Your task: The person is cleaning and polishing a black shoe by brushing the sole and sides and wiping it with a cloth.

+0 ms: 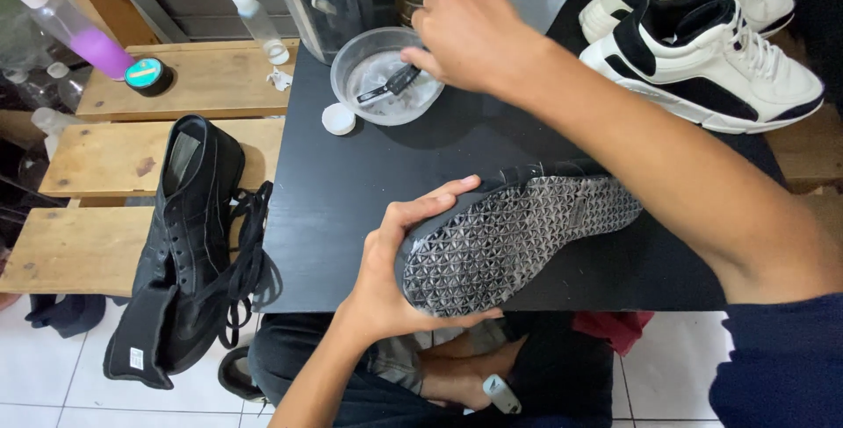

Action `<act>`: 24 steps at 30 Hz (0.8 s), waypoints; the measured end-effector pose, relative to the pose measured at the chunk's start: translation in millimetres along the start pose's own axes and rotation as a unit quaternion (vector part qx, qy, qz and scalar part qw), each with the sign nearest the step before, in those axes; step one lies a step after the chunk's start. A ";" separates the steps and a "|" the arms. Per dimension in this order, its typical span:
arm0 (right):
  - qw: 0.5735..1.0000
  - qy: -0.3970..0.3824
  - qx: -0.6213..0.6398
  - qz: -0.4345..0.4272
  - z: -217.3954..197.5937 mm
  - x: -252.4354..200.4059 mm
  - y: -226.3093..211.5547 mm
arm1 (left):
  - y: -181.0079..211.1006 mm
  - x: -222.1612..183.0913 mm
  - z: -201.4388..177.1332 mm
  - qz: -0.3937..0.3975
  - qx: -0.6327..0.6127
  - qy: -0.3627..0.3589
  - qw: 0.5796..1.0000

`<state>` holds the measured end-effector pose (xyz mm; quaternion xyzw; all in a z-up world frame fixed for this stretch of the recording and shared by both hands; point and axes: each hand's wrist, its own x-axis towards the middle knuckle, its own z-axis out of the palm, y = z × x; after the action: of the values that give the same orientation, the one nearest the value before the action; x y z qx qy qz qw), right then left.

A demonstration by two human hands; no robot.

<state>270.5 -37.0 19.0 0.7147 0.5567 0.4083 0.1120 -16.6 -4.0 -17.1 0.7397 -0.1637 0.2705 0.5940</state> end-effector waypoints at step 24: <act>0.795 -0.156 0.577 0.102 -259.7 -190.5 18.3 | 12.0 18.5 31.4 -0.001 0.069 0.046 0.997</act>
<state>90.5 -289.1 109.4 0.7532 0.5881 -0.0973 -0.2781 -2.1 -35.9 -1.3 0.7657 -0.1161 0.3146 0.5489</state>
